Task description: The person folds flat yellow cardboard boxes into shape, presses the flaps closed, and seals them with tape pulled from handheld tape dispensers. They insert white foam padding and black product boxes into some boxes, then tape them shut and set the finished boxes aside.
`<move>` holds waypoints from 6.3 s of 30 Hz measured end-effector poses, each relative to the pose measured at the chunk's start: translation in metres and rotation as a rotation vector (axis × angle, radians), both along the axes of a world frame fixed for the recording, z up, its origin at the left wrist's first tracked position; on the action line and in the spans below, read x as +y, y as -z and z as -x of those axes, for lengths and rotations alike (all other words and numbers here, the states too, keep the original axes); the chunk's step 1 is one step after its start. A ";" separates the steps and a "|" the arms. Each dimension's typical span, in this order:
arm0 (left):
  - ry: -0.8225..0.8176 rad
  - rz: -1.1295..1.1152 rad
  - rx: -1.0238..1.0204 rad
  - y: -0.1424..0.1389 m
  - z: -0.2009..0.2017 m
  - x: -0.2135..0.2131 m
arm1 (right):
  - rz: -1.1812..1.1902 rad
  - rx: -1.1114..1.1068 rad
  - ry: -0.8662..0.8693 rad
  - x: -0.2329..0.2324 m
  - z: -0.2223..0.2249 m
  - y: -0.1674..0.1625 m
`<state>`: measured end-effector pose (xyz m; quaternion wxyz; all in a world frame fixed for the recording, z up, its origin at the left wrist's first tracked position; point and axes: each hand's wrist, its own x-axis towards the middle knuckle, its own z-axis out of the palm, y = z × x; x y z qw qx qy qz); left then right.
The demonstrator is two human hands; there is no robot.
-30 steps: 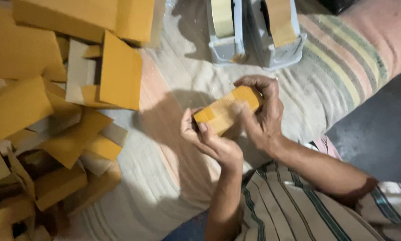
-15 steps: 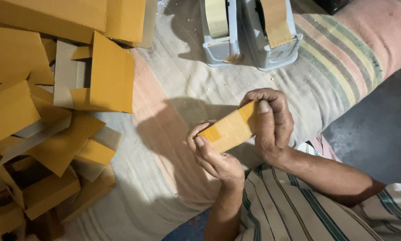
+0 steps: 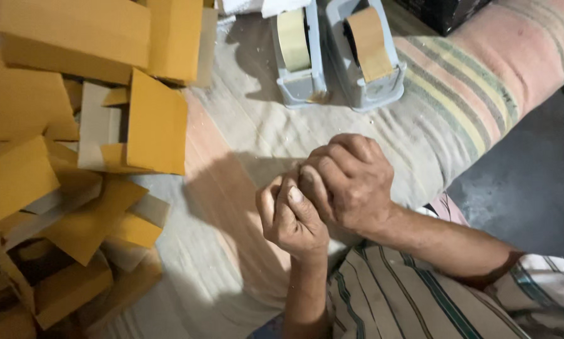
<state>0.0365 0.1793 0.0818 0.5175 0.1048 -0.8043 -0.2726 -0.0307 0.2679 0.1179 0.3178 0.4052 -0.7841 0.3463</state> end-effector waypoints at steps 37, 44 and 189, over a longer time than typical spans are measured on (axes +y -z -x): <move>-0.148 -0.033 -0.773 0.087 0.003 -0.099 | -1.063 -0.359 -0.354 -0.119 0.035 0.109; -0.316 0.068 -0.985 0.089 0.007 -0.095 | -0.597 -0.410 -0.096 -0.068 0.060 0.136; -0.093 -0.337 -0.917 0.117 0.012 -0.096 | -0.593 -0.155 -0.280 -0.068 0.032 0.123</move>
